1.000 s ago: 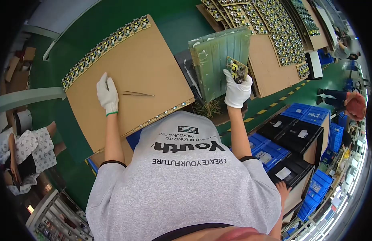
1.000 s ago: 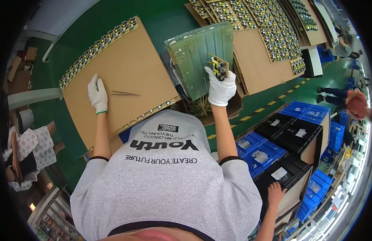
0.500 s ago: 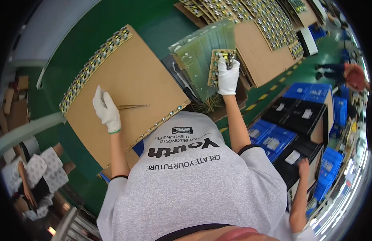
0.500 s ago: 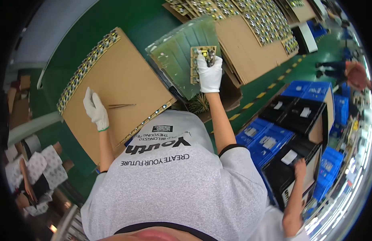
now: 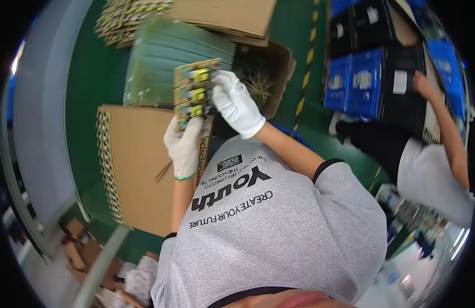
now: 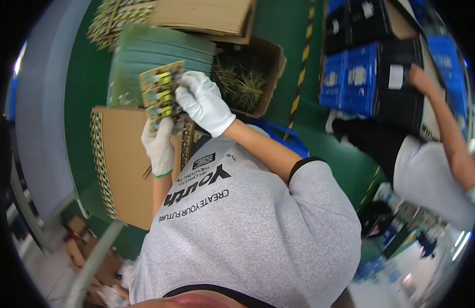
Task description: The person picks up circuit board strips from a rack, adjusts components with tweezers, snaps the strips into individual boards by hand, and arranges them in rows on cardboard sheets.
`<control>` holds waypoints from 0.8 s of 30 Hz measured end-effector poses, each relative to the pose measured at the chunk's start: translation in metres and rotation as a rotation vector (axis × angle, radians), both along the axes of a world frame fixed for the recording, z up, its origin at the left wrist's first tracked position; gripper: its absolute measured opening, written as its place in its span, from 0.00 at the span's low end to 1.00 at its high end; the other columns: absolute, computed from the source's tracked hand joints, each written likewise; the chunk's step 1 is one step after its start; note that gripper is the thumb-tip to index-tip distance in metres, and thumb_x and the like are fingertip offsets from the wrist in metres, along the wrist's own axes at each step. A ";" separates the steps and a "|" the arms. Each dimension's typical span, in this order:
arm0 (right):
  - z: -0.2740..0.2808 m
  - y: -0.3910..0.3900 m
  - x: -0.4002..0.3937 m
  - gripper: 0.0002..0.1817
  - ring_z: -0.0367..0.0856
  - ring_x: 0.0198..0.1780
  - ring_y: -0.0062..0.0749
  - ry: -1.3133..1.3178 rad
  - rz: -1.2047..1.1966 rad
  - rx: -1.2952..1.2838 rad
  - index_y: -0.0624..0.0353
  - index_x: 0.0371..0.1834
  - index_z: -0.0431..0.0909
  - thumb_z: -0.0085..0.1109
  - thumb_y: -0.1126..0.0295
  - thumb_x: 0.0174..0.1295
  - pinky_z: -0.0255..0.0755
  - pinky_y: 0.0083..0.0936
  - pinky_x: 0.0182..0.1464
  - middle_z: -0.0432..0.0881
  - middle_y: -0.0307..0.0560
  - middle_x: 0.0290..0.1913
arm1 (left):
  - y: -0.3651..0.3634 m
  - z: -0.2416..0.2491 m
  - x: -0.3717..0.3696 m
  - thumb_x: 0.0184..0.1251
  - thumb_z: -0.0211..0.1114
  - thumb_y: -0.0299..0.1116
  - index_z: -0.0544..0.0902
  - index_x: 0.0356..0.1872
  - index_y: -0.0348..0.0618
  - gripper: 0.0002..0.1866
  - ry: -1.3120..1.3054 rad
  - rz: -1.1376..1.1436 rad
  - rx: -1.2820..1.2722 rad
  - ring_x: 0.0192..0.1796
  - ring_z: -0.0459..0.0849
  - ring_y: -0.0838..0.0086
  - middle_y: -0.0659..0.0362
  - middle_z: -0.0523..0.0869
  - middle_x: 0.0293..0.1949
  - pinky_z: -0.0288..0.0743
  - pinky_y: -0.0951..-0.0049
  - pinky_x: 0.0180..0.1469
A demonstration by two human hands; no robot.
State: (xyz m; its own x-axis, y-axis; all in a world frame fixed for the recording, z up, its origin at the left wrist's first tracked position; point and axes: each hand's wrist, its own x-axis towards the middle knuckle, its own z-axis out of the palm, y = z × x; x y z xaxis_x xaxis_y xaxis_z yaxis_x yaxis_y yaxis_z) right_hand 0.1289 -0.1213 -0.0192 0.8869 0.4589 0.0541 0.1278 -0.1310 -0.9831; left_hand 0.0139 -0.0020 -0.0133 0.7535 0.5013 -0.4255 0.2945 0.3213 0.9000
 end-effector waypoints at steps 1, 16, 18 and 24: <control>-0.008 -0.011 -0.001 0.27 0.77 0.46 0.45 -0.110 0.005 -0.078 0.62 0.56 0.69 0.52 0.50 0.64 0.71 0.32 0.51 0.77 0.53 0.46 | 0.002 -0.003 -0.005 0.62 0.65 0.32 0.70 0.57 0.36 0.24 -0.013 0.018 -0.007 0.32 0.81 0.74 0.54 0.83 0.40 0.76 0.76 0.34; -0.283 -0.316 -0.249 0.28 0.80 0.46 0.55 1.041 -0.953 -1.050 0.68 0.38 0.81 0.55 0.47 0.58 0.71 0.39 0.48 0.82 0.64 0.39 | -0.004 -0.021 0.004 0.63 0.64 0.46 0.75 0.49 0.49 0.19 -0.089 0.123 -0.486 0.22 0.69 0.78 0.63 0.79 0.34 0.63 0.81 0.19; -0.283 -0.326 -0.291 0.29 0.80 0.46 0.55 1.058 -0.976 -1.095 0.69 0.38 0.81 0.56 0.46 0.58 0.71 0.40 0.48 0.82 0.65 0.39 | -0.004 -0.027 -0.003 0.63 0.64 0.46 0.76 0.49 0.49 0.19 -0.104 0.105 -0.503 0.21 0.69 0.78 0.63 0.79 0.33 0.63 0.81 0.19; -0.291 -0.342 -0.341 0.34 0.81 0.46 0.45 1.090 -0.877 -0.963 0.65 0.48 0.79 0.55 0.40 0.58 0.71 0.36 0.50 0.82 0.58 0.46 | 0.008 -0.040 -0.044 0.61 0.66 0.49 0.75 0.48 0.50 0.20 -0.133 0.040 -0.540 0.20 0.70 0.76 0.63 0.80 0.33 0.61 0.79 0.17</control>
